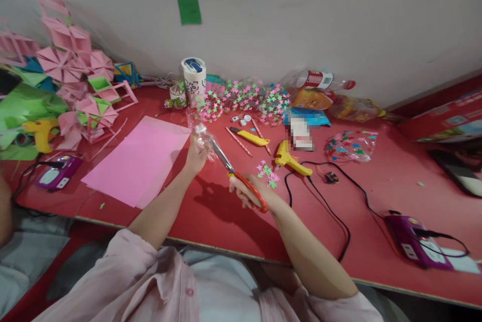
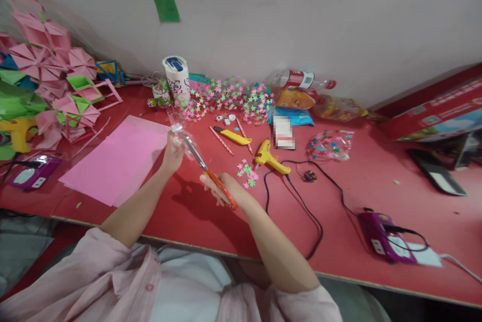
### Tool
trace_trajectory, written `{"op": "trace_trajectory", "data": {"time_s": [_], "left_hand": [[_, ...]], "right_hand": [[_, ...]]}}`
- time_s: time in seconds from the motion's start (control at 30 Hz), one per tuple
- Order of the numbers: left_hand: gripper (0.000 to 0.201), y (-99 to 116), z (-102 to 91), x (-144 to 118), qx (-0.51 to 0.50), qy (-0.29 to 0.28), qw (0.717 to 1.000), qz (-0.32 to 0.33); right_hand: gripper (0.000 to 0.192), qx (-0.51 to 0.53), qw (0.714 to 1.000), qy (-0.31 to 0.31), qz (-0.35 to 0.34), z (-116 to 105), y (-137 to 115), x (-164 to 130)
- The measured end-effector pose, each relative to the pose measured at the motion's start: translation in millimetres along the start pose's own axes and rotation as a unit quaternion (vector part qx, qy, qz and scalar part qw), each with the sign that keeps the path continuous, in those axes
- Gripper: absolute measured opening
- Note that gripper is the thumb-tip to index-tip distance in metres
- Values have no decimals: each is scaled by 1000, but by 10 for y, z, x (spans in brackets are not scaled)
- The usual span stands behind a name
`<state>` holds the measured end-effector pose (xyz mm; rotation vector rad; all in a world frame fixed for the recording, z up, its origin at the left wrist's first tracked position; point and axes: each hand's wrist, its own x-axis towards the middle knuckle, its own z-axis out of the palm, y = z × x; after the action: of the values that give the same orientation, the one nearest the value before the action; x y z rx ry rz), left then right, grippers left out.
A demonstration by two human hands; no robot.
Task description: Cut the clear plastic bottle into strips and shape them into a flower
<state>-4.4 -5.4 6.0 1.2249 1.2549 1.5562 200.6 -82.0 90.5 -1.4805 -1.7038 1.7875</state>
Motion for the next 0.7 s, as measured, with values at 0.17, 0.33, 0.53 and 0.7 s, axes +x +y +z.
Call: {"op": "trace_trajectory", "data": {"time_s": [0.17,0.33,0.53,0.7], "left_hand": [[39,136,24,57,-156,58,982,-88],[53,217,128,-62,-291,-101,937,-166],[52,320,205,-204,-314,-184,894,-263],[50,307,160,-201,-355,-268,843,-301]], "right_hand": [[50,-14,999,33,-30,16,58,72],[55,-45,974,212,-59,-23,107,210],[38,-140,943,293,-73,-51,127,232],[24,-164,939,289,-88,-17,140,225]]}}
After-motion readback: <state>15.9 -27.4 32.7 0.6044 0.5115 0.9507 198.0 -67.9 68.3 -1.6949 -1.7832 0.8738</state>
